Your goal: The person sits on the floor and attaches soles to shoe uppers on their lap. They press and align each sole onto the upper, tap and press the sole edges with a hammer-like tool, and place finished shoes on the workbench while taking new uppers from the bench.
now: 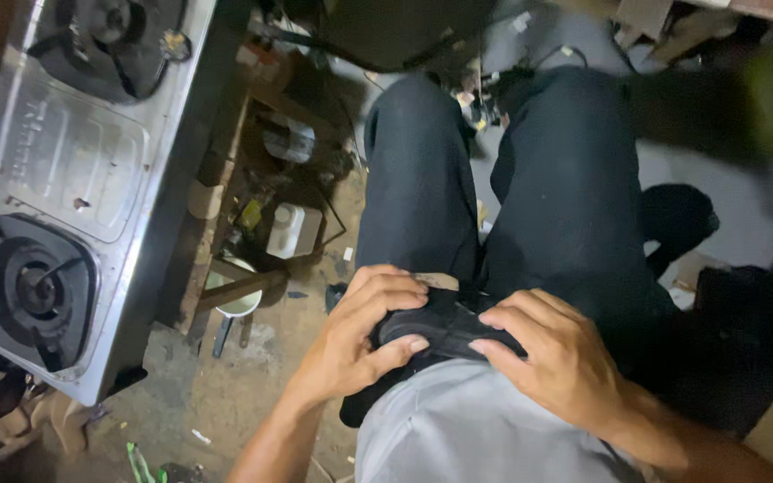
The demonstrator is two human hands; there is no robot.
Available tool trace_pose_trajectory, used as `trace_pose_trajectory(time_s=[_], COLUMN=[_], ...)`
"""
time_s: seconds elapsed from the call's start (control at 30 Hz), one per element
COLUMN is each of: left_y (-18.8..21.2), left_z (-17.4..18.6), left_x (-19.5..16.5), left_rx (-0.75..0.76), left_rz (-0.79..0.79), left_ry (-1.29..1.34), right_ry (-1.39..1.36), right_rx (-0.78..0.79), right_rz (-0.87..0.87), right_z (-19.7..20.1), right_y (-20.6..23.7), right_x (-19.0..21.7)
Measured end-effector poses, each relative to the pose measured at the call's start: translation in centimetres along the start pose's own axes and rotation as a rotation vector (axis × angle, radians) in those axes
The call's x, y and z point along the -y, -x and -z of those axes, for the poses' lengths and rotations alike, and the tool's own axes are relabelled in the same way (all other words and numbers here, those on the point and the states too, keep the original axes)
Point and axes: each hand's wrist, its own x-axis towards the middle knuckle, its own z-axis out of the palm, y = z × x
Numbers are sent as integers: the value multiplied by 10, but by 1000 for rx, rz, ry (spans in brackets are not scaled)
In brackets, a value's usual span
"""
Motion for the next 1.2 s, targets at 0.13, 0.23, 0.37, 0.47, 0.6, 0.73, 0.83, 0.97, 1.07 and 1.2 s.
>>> trace_pose_trajectory(time_s=[0.13,0.23,0.37,0.47,0.6,0.73,0.83,0.97,1.07,1.2], left_y=[13,13,11,13,18,23,25,18,1,-46], left_z=[-9,-16,-20,-23,-27,-30,-29,-3,12,-11], left_x=[-2,1,2,4,7,0,-11,-25,-40,-43], left_rx=[29,-12,-26,-22,6,-11,13,242,429,642], left_rz=[96,67,48,51,31,14,17,70,127,136], left_ry=[-84,-91,-115,-158,-198,-230,-211,-231,-459,-608], right_ry=[89,72,80,48,1,-21,31,35,76,31], right_rx=[-16,-34,-36,-86,-139,-117,-61,10,36,20], right_rz=[75,84,97,139,77,-94,-73,93,106,89], right_z=[-4,-11,-19,-24,-32,-33,-23,-8,-3,-2], right_y=[15,22,25,27,27,26,30,37,41,44], right_x=[-7,-13,-22,-29,-34,-37,-38,-41,-43,-44])
